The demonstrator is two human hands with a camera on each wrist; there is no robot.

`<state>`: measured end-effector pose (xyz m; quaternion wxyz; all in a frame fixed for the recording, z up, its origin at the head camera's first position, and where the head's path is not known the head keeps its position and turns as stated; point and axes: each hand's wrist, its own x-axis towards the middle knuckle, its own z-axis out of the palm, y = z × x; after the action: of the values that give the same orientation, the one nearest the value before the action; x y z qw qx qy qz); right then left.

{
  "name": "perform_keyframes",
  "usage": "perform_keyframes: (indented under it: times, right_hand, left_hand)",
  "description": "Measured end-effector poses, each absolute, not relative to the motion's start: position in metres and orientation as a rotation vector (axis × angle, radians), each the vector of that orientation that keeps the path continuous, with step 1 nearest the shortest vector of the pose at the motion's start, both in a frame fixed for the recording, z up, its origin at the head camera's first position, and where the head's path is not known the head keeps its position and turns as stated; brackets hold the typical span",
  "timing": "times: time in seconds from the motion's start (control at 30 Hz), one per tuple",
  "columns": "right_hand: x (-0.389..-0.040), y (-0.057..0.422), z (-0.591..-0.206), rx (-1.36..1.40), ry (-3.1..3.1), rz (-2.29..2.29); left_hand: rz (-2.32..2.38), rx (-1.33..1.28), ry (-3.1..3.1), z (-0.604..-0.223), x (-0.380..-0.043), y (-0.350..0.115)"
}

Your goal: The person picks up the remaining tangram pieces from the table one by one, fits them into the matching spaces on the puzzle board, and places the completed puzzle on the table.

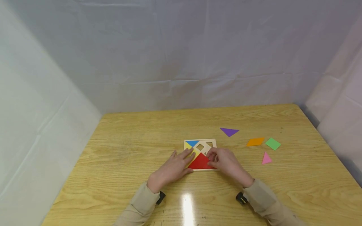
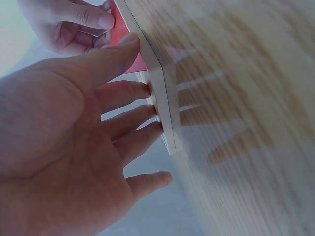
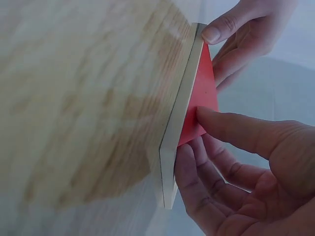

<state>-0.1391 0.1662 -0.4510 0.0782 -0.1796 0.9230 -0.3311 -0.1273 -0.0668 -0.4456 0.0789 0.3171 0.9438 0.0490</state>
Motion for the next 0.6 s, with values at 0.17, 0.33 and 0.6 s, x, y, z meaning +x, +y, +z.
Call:
perform_keyframes:
  times: [0.17, 0.33, 0.6]
  right_hand:
    - [-0.1386, 0.1643, -0.4499, -0.561, 2.776, -0.936]
    - [-0.1364, 0.1614, -0.4481, -0.598, 2.81, -0.876]
    - [-0.1324, 0.1581, -0.4489, -0.652, 2.87, -0.754]
  left_hand:
    - [0.147, 0.942, 2.818, -0.4456, -0.1273, -0.0663]
    - [0.129, 0.95, 2.821, -0.4463, -0.1278, -0.0658]
    - [0.129, 0.947, 2.817, -0.4466, -0.1281, -0.0654]
